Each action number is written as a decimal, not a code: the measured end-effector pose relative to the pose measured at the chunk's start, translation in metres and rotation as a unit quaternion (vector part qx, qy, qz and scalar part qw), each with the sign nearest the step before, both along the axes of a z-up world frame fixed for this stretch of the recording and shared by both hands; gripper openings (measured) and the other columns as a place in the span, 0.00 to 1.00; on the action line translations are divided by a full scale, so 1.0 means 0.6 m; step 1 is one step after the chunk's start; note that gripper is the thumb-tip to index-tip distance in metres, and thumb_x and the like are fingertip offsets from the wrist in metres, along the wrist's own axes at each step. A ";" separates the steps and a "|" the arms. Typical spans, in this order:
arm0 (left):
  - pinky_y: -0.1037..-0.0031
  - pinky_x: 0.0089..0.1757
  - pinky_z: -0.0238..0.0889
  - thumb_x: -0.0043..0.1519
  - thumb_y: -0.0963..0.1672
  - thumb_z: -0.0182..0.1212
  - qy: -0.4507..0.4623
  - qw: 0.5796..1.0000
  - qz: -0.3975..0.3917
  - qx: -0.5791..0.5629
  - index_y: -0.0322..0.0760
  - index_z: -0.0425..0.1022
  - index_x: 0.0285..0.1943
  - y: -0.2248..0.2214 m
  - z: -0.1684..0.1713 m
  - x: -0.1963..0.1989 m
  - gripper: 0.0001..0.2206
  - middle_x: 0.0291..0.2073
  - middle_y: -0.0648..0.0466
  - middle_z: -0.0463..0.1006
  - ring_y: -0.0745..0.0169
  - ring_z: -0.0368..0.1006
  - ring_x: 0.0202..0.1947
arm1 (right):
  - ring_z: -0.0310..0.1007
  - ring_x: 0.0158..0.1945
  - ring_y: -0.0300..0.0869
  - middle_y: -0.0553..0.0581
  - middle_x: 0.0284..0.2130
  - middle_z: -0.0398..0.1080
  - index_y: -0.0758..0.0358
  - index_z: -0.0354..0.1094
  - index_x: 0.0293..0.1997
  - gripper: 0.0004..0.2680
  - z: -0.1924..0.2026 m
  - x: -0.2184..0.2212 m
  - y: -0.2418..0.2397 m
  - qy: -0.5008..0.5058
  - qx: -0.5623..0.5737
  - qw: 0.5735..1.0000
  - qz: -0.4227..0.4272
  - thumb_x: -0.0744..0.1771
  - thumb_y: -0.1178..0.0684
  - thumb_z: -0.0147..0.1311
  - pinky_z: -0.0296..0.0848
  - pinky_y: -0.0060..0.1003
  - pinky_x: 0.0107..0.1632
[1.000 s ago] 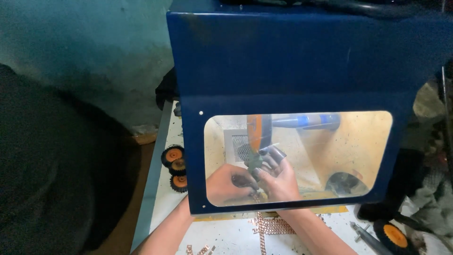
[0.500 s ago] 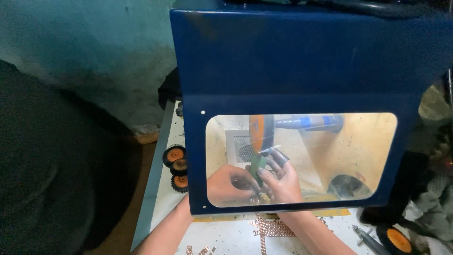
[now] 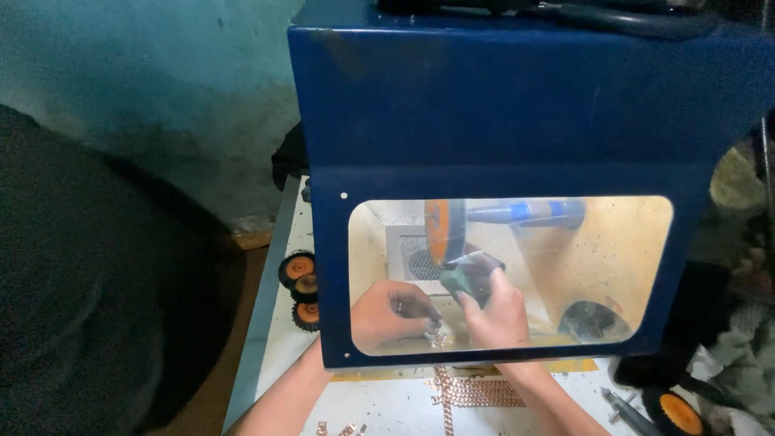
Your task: Polishing a metal chain using a bench-mounted polishing wheel inside a protective enclosure.
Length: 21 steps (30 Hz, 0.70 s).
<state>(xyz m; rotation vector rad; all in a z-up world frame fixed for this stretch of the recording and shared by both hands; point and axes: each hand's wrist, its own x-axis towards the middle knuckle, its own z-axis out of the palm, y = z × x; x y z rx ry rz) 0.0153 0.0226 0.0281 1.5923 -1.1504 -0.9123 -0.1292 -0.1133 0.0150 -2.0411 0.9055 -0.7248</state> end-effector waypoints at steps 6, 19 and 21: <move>0.77 0.45 0.70 0.55 0.42 0.69 0.019 1.000 0.008 -0.009 0.39 0.85 0.40 -0.011 -0.011 0.000 0.07 0.35 0.54 0.87 0.66 0.79 0.36 | 0.72 0.37 0.55 0.61 0.30 0.73 0.60 0.61 0.36 0.06 -0.096 0.006 -0.062 0.290 -0.188 0.934 0.095 0.60 0.65 0.46 0.70 0.49 0.37; 0.75 0.49 0.78 0.56 0.41 0.68 0.018 0.989 0.135 -0.057 0.40 0.88 0.44 -0.013 0.018 -0.014 0.09 0.39 0.52 0.89 0.62 0.85 0.43 | 0.75 0.34 0.40 0.54 0.28 0.74 0.67 0.79 0.52 0.14 0.024 0.002 0.026 -0.084 0.274 0.950 0.122 0.68 0.50 0.52 0.77 0.35 0.44; 0.73 0.49 0.77 0.56 0.42 0.67 -0.013 0.987 0.137 -0.078 0.41 0.86 0.44 -0.013 0.011 -0.009 0.09 0.38 0.53 0.89 0.62 0.84 0.42 | 0.80 0.39 0.42 0.59 0.41 0.84 0.67 0.80 0.52 0.14 0.037 0.004 0.035 -0.112 0.345 0.925 0.112 0.65 0.52 0.58 0.75 0.32 0.41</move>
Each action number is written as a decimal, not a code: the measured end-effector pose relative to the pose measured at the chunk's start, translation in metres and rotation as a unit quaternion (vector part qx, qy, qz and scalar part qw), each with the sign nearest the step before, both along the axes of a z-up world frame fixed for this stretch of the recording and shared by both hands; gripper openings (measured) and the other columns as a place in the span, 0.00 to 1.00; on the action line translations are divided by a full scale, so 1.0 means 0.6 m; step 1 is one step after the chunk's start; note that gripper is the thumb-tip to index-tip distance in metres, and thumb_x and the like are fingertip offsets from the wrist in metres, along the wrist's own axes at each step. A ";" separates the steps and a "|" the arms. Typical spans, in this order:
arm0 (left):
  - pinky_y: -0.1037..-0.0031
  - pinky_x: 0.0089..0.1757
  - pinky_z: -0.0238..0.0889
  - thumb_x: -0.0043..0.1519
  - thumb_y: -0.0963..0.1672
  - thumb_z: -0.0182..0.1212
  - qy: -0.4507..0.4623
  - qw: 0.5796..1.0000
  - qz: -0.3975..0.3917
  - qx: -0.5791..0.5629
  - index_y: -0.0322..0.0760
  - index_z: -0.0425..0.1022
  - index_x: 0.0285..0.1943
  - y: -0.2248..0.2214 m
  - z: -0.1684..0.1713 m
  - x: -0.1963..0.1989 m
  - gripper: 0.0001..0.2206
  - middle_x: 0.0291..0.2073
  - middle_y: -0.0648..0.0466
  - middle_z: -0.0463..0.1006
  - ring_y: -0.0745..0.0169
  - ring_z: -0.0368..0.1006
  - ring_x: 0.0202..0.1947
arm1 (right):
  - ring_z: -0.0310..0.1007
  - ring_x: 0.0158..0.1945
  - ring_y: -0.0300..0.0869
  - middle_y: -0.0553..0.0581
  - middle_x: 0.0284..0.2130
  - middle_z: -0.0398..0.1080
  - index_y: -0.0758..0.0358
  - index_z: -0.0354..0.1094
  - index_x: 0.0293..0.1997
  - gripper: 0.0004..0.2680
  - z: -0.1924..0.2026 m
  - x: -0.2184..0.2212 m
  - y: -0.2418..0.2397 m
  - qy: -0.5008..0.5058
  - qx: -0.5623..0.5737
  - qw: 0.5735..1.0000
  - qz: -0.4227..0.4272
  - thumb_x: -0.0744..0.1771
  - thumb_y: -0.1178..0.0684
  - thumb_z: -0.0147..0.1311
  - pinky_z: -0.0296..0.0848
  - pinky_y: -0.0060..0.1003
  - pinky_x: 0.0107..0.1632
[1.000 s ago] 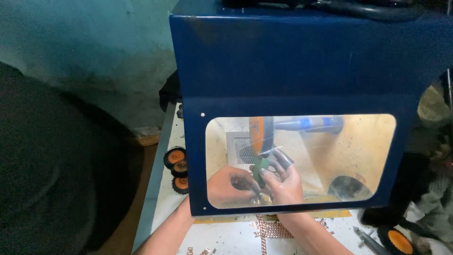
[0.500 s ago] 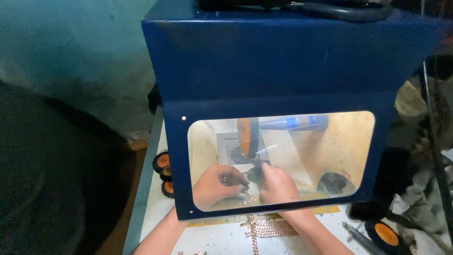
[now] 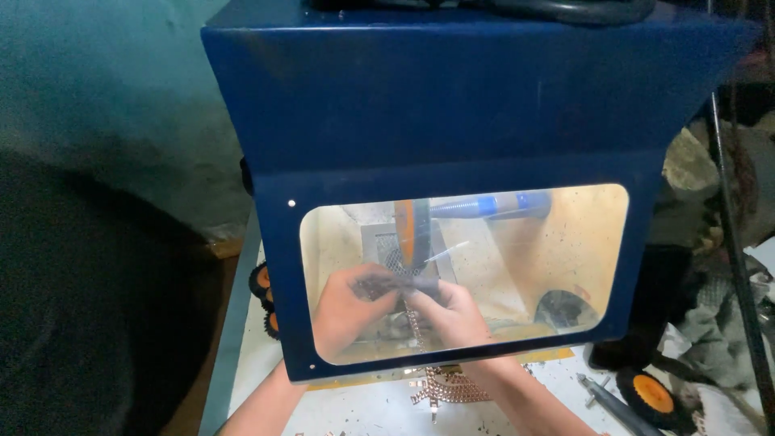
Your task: Polishing a metal chain using a bench-mounted polishing wheel inside a protective enclosure.
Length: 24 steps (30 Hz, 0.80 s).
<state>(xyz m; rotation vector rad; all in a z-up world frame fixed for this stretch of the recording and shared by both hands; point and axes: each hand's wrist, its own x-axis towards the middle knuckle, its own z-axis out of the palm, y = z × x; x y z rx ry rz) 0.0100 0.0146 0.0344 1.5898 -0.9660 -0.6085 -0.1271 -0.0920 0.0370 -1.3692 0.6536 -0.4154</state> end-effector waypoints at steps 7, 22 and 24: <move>0.77 0.43 0.73 0.57 0.43 0.67 -0.045 0.999 0.015 -0.002 0.43 0.86 0.46 0.002 0.010 -0.003 0.10 0.40 0.57 0.89 0.67 0.83 0.42 | 0.78 0.29 0.47 0.68 0.31 0.81 0.76 0.77 0.49 0.10 0.012 -0.003 0.006 0.002 0.012 1.000 -0.002 0.66 0.59 0.58 0.78 0.38 0.33; 0.75 0.47 0.74 0.59 0.47 0.63 0.059 0.997 0.039 -0.040 0.40 0.86 0.49 0.007 0.020 -0.005 0.14 0.44 0.52 0.88 0.63 0.83 0.45 | 0.66 0.18 0.47 0.69 0.28 0.75 0.76 0.72 0.43 0.09 0.019 0.013 0.020 -0.025 0.087 0.995 -0.049 0.68 0.54 0.56 0.71 0.40 0.22; 0.75 0.48 0.74 0.54 0.50 0.68 0.071 0.997 0.021 -0.011 0.42 0.86 0.51 0.007 0.028 -0.009 0.18 0.44 0.52 0.89 0.63 0.84 0.44 | 0.64 0.18 0.41 0.65 0.27 0.76 0.74 0.76 0.41 0.09 0.011 0.017 0.013 -0.039 0.072 0.994 -0.076 0.68 0.54 0.55 0.65 0.35 0.23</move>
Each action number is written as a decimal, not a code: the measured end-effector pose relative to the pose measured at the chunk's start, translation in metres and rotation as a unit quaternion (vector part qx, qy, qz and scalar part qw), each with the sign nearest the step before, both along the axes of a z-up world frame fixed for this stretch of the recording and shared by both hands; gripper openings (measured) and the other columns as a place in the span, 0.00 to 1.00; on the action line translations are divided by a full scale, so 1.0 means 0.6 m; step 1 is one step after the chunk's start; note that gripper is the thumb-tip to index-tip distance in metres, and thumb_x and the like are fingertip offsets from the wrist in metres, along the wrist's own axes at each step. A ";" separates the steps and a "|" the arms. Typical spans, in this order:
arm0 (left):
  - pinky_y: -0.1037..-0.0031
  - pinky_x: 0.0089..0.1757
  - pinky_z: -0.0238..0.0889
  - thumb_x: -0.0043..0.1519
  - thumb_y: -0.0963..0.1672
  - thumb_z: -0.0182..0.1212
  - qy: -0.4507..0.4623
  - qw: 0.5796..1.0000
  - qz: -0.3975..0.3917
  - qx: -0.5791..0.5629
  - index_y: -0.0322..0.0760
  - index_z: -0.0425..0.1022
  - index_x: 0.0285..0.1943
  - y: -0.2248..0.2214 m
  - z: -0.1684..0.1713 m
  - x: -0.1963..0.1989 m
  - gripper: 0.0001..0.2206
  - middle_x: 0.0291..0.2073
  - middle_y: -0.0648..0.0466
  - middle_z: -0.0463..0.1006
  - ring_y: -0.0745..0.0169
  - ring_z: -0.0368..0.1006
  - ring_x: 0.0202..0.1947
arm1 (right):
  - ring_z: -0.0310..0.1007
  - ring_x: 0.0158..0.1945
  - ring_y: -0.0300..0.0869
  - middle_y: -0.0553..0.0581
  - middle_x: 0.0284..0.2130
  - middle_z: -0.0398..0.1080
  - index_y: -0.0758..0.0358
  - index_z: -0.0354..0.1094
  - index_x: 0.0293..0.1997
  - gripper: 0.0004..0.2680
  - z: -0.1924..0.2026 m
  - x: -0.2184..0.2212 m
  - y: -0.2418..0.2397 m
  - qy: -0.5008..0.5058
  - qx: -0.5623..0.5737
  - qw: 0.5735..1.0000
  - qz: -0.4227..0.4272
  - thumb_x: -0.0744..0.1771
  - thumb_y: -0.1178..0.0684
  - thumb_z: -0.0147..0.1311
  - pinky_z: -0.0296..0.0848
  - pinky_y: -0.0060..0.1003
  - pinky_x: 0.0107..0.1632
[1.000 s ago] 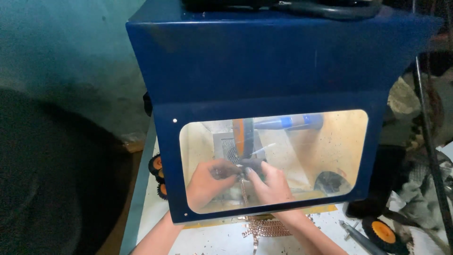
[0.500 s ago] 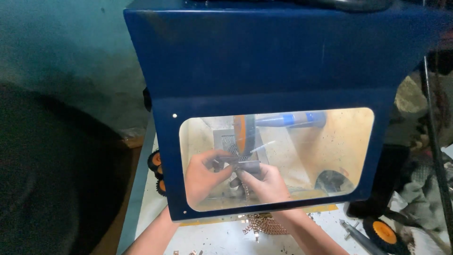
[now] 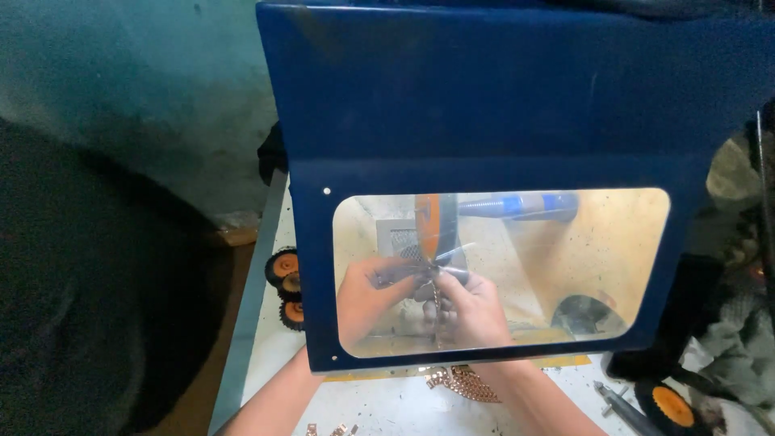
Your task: Polishing a metal chain using a bench-mounted polishing wheel inside a protective enclosure.
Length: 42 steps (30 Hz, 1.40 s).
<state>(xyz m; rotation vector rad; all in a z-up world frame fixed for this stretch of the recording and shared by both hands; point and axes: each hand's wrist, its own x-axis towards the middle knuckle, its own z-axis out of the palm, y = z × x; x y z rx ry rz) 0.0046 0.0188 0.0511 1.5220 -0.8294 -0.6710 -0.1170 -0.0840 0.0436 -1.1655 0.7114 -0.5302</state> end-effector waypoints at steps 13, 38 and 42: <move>0.74 0.45 0.76 0.56 0.47 0.66 0.021 0.998 0.062 0.020 0.37 0.87 0.49 -0.011 -0.002 -0.013 0.16 0.39 0.51 0.90 0.62 0.84 0.40 | 0.55 0.15 0.36 0.63 0.27 0.75 0.73 0.72 0.38 0.09 -0.041 -0.002 -0.018 -0.121 0.034 0.991 0.046 0.67 0.53 0.59 0.60 0.33 0.21; 0.73 0.47 0.77 0.54 0.45 0.72 -0.018 0.996 0.077 -0.032 0.36 0.86 0.38 -0.030 -0.043 -0.013 0.09 0.32 0.52 0.88 0.61 0.84 0.37 | 0.54 0.14 0.36 0.57 0.19 0.68 0.69 0.72 0.39 0.06 -0.027 -0.009 -0.012 -0.137 0.094 0.986 0.005 0.67 0.56 0.58 0.58 0.32 0.19; 0.72 0.46 0.78 0.55 0.46 0.72 -0.047 0.995 0.077 -0.041 0.37 0.85 0.36 -0.033 -0.050 -0.008 0.08 0.31 0.53 0.88 0.61 0.84 0.37 | 0.55 0.14 0.36 0.56 0.20 0.69 0.70 0.73 0.35 0.08 -0.044 0.003 -0.018 -0.165 0.072 0.983 0.018 0.66 0.53 0.62 0.57 0.31 0.18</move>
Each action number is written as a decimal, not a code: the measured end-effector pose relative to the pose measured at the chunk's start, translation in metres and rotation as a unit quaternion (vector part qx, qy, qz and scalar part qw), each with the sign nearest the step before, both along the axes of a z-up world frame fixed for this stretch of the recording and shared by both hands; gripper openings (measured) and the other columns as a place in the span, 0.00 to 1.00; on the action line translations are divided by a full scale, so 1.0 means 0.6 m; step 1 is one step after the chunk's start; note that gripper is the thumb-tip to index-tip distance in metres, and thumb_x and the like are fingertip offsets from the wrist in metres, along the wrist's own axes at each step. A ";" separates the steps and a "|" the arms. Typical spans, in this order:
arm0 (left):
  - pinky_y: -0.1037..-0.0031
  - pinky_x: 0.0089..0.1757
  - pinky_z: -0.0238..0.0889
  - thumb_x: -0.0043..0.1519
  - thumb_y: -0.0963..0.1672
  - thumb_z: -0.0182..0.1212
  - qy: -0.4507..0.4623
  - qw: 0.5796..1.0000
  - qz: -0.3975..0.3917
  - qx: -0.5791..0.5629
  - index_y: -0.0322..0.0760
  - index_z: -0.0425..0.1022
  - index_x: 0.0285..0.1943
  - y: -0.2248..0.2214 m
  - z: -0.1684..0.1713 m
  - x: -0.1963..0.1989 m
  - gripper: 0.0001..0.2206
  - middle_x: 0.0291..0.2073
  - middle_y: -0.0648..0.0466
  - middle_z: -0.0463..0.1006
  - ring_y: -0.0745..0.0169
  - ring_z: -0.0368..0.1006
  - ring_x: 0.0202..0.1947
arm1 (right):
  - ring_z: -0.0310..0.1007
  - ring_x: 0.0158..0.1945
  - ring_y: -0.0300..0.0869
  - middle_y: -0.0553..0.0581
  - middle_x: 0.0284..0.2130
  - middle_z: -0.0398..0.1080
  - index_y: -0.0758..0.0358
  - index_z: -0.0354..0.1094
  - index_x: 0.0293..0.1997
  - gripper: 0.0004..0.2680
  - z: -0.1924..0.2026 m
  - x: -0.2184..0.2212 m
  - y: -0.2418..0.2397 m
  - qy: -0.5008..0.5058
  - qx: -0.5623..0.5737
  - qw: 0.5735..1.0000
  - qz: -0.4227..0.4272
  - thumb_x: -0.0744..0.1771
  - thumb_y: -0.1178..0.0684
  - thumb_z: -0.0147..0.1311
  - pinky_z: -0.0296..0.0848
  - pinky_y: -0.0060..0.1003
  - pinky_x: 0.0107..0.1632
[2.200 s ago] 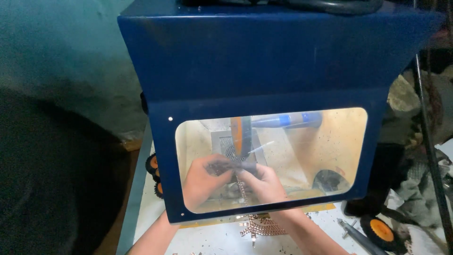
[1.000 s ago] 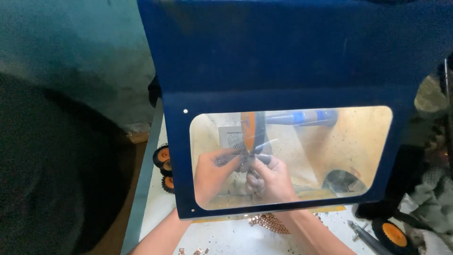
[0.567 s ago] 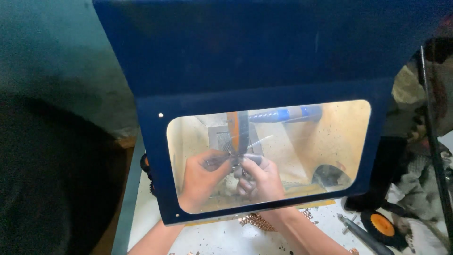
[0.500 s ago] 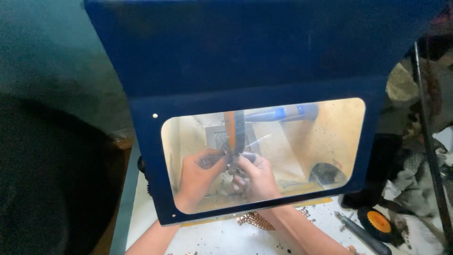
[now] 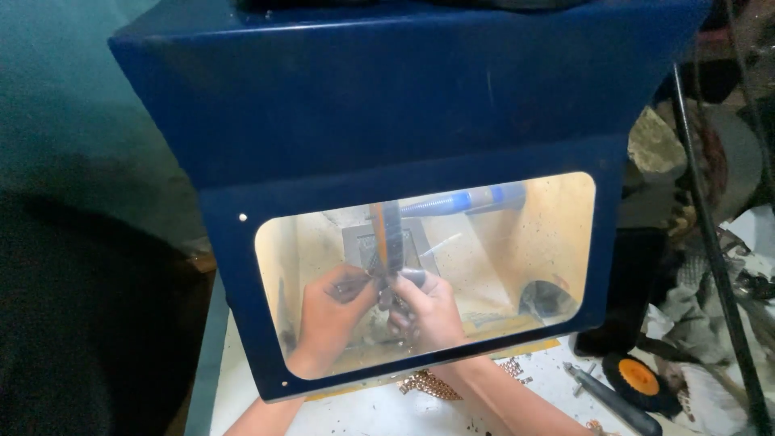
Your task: Polishing a metal chain using a bench-mounted polishing wheel inside a protective enclosure.
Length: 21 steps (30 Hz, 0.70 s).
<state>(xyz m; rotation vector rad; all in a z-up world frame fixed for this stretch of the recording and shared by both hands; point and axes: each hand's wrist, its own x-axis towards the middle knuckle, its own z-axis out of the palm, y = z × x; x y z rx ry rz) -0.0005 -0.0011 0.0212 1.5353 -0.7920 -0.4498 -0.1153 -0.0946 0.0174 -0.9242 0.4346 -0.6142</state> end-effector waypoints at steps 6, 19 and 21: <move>0.72 0.43 0.80 0.54 0.46 0.72 -0.004 1.000 -0.005 -0.027 0.36 0.85 0.35 0.002 -0.003 -0.008 0.08 0.29 0.52 0.87 0.61 0.85 0.34 | 0.54 0.13 0.37 0.59 0.18 0.67 0.69 0.70 0.37 0.05 0.004 -0.013 0.006 0.024 0.020 0.999 -0.019 0.67 0.56 0.58 0.54 0.31 0.18; 0.73 0.41 0.78 0.56 0.44 0.70 0.029 0.999 0.024 0.001 0.36 0.83 0.35 -0.001 0.003 -0.014 0.06 0.26 0.51 0.86 0.61 0.84 0.30 | 0.53 0.14 0.34 0.54 0.20 0.69 0.69 0.73 0.36 0.09 0.005 -0.005 -0.002 0.018 -0.022 1.000 -0.012 0.66 0.52 0.62 0.54 0.29 0.19; 0.73 0.40 0.77 0.55 0.47 0.71 -0.030 0.999 0.008 -0.029 0.39 0.83 0.32 0.004 -0.006 -0.013 0.08 0.25 0.55 0.85 0.63 0.83 0.31 | 0.57 0.15 0.36 0.57 0.19 0.69 0.71 0.73 0.37 0.06 0.019 -0.019 0.008 0.037 -0.045 0.998 -0.011 0.68 0.57 0.57 0.59 0.29 0.18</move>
